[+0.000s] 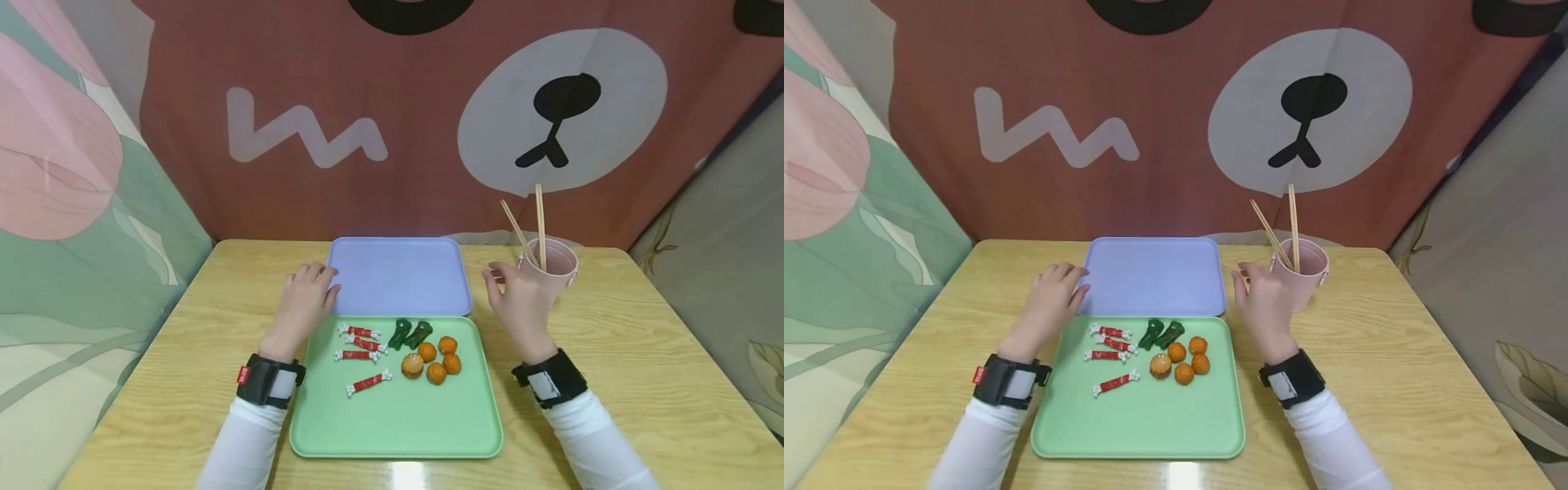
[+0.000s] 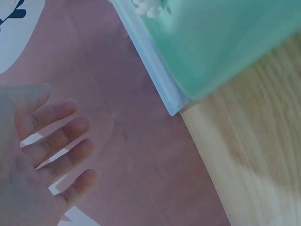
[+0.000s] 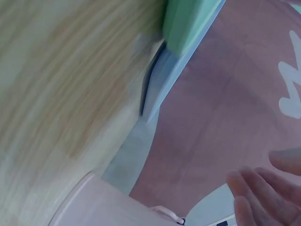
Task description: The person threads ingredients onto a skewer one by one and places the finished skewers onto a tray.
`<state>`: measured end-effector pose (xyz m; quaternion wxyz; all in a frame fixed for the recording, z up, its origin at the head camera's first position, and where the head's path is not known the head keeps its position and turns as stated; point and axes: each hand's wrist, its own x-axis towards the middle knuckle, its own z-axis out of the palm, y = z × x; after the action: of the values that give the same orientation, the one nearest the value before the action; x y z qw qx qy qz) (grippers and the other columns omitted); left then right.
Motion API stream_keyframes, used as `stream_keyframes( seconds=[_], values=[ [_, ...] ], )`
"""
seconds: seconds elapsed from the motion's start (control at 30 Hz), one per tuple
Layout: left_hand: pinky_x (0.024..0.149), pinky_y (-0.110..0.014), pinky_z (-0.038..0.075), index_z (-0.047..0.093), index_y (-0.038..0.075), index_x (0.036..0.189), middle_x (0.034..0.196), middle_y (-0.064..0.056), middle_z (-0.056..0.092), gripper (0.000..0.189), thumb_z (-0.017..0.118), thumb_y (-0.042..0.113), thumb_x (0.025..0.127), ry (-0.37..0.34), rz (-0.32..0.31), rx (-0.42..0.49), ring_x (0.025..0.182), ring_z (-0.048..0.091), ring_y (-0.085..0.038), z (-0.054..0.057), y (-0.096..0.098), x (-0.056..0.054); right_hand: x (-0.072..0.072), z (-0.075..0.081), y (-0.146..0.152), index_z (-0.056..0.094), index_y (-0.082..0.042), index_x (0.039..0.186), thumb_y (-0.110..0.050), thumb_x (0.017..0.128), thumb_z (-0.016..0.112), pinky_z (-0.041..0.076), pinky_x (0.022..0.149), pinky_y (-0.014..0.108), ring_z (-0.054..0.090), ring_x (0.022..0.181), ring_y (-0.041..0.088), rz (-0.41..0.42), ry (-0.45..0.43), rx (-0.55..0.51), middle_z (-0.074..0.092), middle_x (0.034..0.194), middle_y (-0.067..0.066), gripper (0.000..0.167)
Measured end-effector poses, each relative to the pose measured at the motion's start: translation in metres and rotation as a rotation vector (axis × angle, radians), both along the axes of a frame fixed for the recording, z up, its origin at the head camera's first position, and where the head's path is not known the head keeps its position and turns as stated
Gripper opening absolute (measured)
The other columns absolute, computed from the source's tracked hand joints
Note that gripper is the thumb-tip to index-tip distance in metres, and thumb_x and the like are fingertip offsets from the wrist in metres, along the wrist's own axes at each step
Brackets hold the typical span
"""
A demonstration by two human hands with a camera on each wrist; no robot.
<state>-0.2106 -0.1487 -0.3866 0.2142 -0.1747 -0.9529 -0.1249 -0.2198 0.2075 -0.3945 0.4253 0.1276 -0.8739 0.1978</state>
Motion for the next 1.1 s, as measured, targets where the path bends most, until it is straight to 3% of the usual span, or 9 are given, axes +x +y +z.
stream_keyframes(
  seconds=[0.13, 0.27, 0.43, 0.8, 1.1],
  values=[
    [0.084, -0.050, 0.041, 0.061, 0.003, 0.118, 0.114, -0.016, 0.059, 0.031, 0.058, 0.024, 0.094, -0.017, 0.005, 0.001, 0.108, 0.051, -0.035, 0.003, -0.004, 0.000, -0.003, 0.005, 0.005, 0.068, 0.003, 0.087, -0.017, 0.082, 0.073, 0.039, 0.088, 0.057, 0.069, 0.065, 0.032, -0.065, 0.027, -0.069, 0.071, 0.076, 0.017, 0.021],
    [0.083, -0.049, 0.040, 0.060, 0.002, 0.119, 0.115, -0.017, 0.058, 0.033, 0.057, 0.025, 0.095, -0.038, 0.015, -0.008, 0.109, 0.050, -0.036, 0.004, -0.008, 0.002, -0.006, 0.012, 0.011, 0.066, 0.003, 0.089, -0.020, 0.085, 0.071, 0.047, 0.062, 0.048, 0.068, 0.065, 0.031, -0.142, -0.003, -0.121, 0.071, 0.079, 0.017, 0.023],
    [0.083, -0.049, 0.040, 0.059, 0.002, 0.119, 0.113, -0.017, 0.058, 0.033, 0.057, 0.024, 0.095, -0.043, 0.020, -0.005, 0.108, 0.050, -0.036, 0.004, -0.013, 0.003, -0.014, 0.017, 0.020, 0.065, 0.002, 0.093, -0.025, 0.088, 0.067, 0.047, 0.053, 0.046, 0.068, 0.068, 0.030, -0.227, 0.000, -0.158, 0.069, 0.082, 0.017, 0.027],
    [0.083, -0.051, 0.040, 0.060, 0.002, 0.117, 0.111, -0.017, 0.058, 0.031, 0.058, 0.023, 0.094, -0.033, 0.033, 0.011, 0.107, 0.050, -0.037, 0.000, -0.030, 0.005, -0.029, 0.020, 0.030, 0.066, 0.002, 0.101, -0.026, 0.087, 0.069, 0.045, 0.067, 0.050, 0.062, 0.074, 0.036, -0.307, -0.018, -0.190, 0.065, 0.086, 0.020, 0.031],
    [0.080, -0.052, 0.041, 0.061, 0.001, 0.114, 0.110, -0.018, 0.058, 0.031, 0.058, 0.024, 0.093, 0.000, 0.067, -0.003, 0.104, 0.052, -0.038, -0.004, -0.046, 0.005, -0.036, 0.019, 0.033, 0.071, -0.003, 0.100, -0.029, 0.088, 0.068, 0.042, 0.065, 0.048, 0.059, 0.070, 0.034, -0.291, -0.024, -0.195, 0.067, 0.081, 0.018, 0.029]
  ],
)
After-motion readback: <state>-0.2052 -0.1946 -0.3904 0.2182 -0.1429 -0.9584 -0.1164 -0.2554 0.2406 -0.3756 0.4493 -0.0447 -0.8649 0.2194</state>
